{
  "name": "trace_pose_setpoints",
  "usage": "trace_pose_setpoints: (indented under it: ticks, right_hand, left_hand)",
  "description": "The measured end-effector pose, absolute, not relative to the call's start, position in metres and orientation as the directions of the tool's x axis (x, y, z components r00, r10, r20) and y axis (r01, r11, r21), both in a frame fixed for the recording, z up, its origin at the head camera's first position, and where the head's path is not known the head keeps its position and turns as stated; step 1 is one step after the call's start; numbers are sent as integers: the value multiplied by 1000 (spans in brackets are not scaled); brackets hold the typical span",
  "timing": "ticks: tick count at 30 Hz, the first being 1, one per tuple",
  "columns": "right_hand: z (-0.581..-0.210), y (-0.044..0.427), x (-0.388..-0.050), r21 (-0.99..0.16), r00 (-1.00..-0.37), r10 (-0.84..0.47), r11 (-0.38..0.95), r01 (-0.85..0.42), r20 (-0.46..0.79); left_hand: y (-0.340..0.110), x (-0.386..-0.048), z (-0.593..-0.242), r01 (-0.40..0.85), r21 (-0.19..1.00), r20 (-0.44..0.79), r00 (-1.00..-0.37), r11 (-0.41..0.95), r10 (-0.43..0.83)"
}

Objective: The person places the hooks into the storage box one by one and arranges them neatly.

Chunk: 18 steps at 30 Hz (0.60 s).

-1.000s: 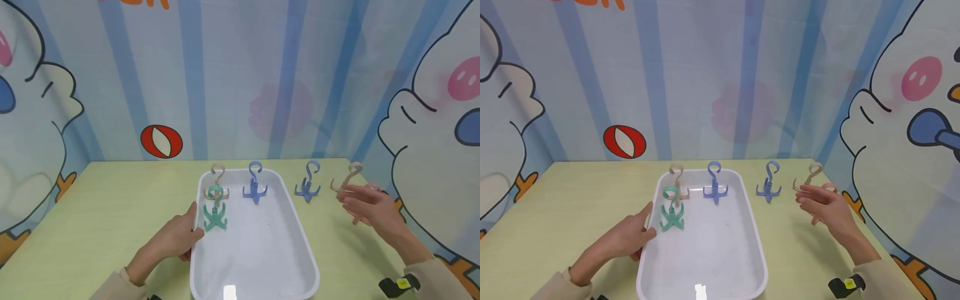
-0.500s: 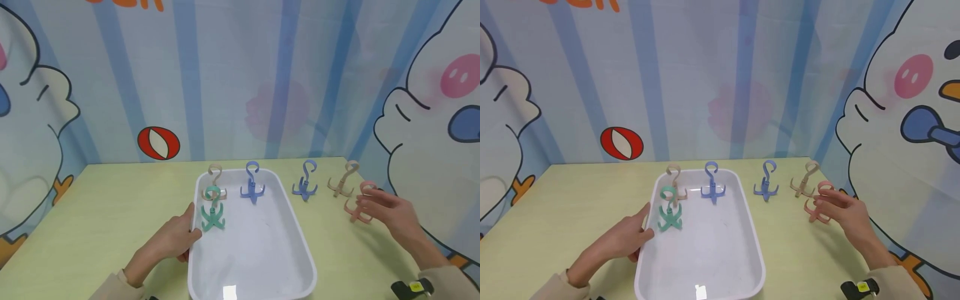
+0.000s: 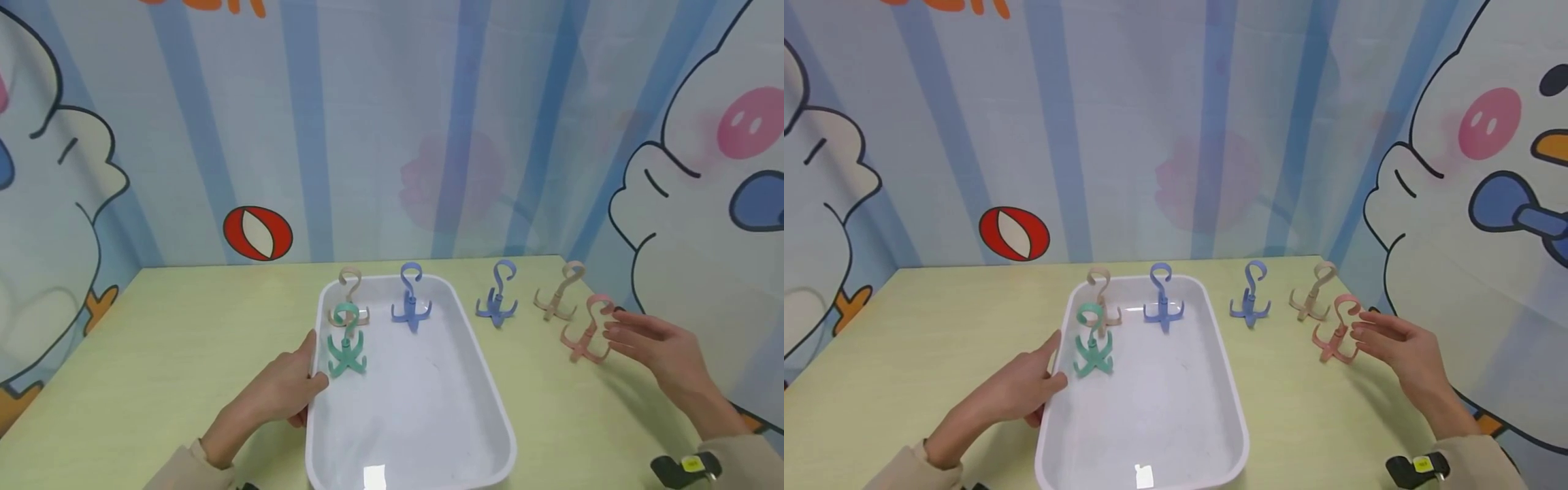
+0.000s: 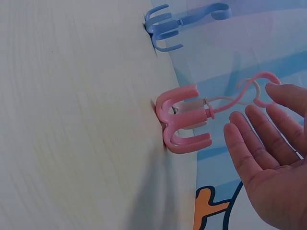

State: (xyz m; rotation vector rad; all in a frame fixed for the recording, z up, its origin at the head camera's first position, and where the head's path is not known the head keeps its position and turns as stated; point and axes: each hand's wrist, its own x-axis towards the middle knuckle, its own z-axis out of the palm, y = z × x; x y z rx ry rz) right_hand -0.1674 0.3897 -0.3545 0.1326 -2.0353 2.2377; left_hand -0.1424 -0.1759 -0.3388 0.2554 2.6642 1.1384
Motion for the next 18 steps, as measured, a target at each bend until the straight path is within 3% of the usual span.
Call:
trace_pose_setpoints:
  ticks: [11, 18]
  right_hand:
    - [-359, 393, -180, -985, -990, 11, -102, -139, 139]
    - [-361, 390, -191, -991, -993, 48, 81, -104, 108]
  left_hand:
    - [-177, -143, -340, 68, 734, -143, -957, 676, 252]
    - [-177, -144, -339, 72, 729, -141, -958, 680, 251]
